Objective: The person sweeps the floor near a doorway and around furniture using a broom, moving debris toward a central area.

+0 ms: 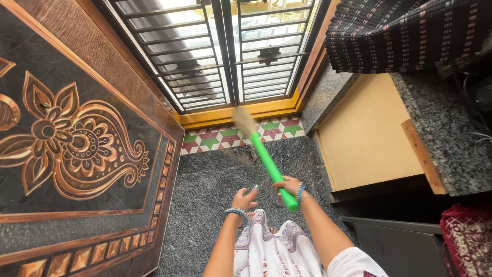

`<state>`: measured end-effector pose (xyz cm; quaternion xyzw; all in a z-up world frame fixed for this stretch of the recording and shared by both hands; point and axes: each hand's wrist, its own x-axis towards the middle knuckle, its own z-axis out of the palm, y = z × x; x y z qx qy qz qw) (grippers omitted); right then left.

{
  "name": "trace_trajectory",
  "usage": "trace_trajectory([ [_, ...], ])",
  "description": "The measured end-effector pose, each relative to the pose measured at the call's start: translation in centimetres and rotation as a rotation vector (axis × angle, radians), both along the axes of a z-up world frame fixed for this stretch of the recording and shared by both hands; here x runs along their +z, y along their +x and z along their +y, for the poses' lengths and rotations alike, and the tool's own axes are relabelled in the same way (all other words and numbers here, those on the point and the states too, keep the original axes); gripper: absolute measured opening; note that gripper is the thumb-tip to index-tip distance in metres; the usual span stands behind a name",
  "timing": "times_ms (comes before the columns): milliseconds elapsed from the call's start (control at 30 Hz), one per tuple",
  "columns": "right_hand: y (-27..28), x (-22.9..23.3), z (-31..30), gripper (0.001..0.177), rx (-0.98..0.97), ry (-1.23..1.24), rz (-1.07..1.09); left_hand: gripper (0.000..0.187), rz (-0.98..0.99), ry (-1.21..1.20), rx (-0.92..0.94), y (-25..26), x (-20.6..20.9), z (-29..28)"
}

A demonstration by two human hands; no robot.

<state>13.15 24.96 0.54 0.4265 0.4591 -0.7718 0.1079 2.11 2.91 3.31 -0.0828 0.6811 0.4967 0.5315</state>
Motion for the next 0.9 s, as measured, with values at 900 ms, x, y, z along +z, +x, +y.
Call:
trace_trajectory([
  [900,18.9,6.5,8.2,0.030,-0.148,0.120,-0.103,0.102,0.191,-0.055,-0.169,-0.7,4.0,7.7],
])
